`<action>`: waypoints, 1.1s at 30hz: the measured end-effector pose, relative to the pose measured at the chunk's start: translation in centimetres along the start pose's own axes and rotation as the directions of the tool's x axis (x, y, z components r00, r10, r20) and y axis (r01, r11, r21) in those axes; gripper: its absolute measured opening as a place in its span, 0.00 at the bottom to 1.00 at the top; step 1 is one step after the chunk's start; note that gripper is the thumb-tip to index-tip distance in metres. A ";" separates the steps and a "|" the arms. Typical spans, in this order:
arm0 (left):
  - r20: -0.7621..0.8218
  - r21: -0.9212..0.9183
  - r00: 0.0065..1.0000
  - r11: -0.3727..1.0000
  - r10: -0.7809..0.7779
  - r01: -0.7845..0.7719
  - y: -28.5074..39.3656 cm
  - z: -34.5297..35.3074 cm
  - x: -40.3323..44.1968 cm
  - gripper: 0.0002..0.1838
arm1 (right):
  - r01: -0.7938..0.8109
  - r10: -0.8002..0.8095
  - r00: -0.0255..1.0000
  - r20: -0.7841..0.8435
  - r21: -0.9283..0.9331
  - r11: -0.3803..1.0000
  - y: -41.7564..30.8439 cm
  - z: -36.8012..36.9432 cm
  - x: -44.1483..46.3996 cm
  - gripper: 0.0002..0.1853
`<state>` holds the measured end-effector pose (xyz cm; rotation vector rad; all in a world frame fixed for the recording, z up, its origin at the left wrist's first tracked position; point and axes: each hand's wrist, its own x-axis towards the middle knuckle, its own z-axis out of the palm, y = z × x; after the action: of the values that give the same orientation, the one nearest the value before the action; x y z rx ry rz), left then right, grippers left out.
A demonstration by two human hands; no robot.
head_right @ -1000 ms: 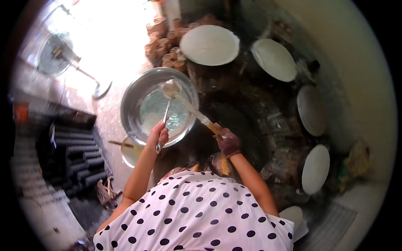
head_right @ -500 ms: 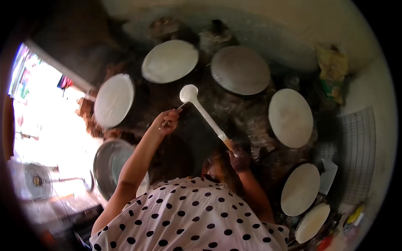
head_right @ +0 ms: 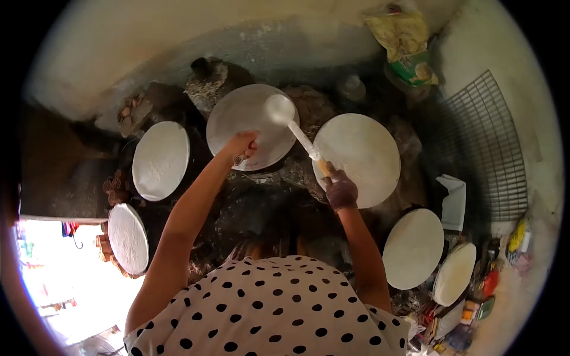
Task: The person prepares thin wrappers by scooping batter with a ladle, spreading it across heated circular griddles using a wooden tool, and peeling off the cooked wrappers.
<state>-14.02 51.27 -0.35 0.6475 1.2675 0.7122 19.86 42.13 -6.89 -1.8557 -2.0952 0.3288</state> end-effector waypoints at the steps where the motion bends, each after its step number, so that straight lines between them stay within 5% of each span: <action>1: -0.026 0.111 0.999 0.993 0.043 -0.040 0.2 -0.3 1.5 0.12 | -0.032 0.032 0.999 0.019 0.024 0.999 0.2 0.9 0.1 0.22; 4: -0.050 0.228 0.981 0.958 0.189 -0.173 -0.1 -1.3 3.5 0.14 | -0.111 0.107 0.993 0.045 0.111 0.988 -2.0 2.1 0.7 0.21; 7: -0.106 0.439 0.981 0.893 0.163 -0.101 1.6 -1.5 3.7 0.19 | -0.170 0.179 0.983 -0.034 0.181 0.969 -5.0 4.9 1.1 0.22; 9: 0.014 0.781 0.946 0.588 0.323 -0.212 2.2 -3.1 4.3 0.23 | -0.323 0.303 0.941 0.149 0.132 0.937 -6.5 6.2 0.5 0.24; 10: 0.056 0.786 0.948 0.571 0.315 -0.236 1.5 -4.5 5.2 0.23 | -0.165 0.201 0.976 -0.082 0.324 0.932 -6.7 7.0 -1.2 0.25; 12: 0.033 0.867 0.883 0.426 0.468 -0.259 0.4 -6.8 7.2 0.22 | -0.019 0.180 0.921 -0.346 0.421 0.907 -9.1 6.8 -2.8 0.26; 13: 0.030 0.889 0.853 0.376 0.521 -0.261 0.7 -7.1 7.5 0.23 | -0.025 0.188 0.916 -0.354 0.418 0.908 -10.1 8.0 -2.1 0.26; 15: 0.129 0.960 0.702 0.089 0.701 -0.265 0.8 -8.6 6.9 0.24 | -0.399 0.436 0.900 0.033 0.467 0.789 -13.5 9.2 0.1 0.21; 16: 0.123 0.961 0.706 0.093 0.698 -0.259 1.3 -9.2 6.3 0.24 | -0.559 0.507 0.828 0.240 0.434 0.707 -15.7 8.9 1.6 0.19; 17: 0.082 0.983 0.724 0.065 0.685 -0.173 2.1 -10.0 5.7 0.24 | -0.462 0.462 0.883 0.080 0.318 0.828 -15.4 15.2 3.1 0.19; 18: 0.035 0.996 0.735 0.037 0.677 -0.081 3.1 -10.8 4.8 0.24 | -0.430 0.456 0.889 0.036 0.404 0.807 -15.3 17.7 4.3 0.19; 22: -0.160 0.977 0.660 0.213 0.734 -0.001 6.2 -13.7 -1.8 0.25 | -0.387 0.554 0.833 -0.012 0.702 0.598 -16.6 16.9 3.4 0.23; 24: -0.249 0.892 0.581 0.417 0.775 -0.174 6.0 -15.0 -5.6 0.25 | -0.304 0.638 0.763 -0.107 0.811 0.500 -18.3 18.0 1.2 0.26; 26: -0.265 0.890 0.574 0.425 0.775 -0.163 5.0 -16.5 -7.2 0.25 | -0.305 0.589 0.789 -0.174 0.721 0.622 -20.1 19.9 1.2 0.26; 28: -0.108 0.859 0.603 0.380 0.790 -0.344 1.9 -19.1 -5.8 0.25 | -0.260 0.599 0.786 -0.155 0.796 0.547 -24.6 15.3 4.5 0.25; 30: -0.135 0.404 0.921 0.869 0.365 -0.285 1.0 -19.1 -7.4 0.22 | -0.534 0.582 0.801 0.137 0.602 0.594 -22.0 18.7 8.6 0.27; 32: -0.080 0.271 0.967 0.939 0.241 -0.211 -1.2 -20.5 -8.2 0.22 | -0.640 0.492 0.741 0.457 0.704 0.309 -22.5 12.6 8.9 0.27; 33: -0.071 0.272 0.967 0.937 0.246 -0.219 -1.8 -20.7 -9.7 0.22 | -0.544 0.507 0.800 0.321 0.745 0.387 -18.8 17.0 8.5 0.26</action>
<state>-35.58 43.52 0.41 1.0017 1.4093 0.7870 -4.86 48.81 -14.72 -1.7808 -0.9111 1.2622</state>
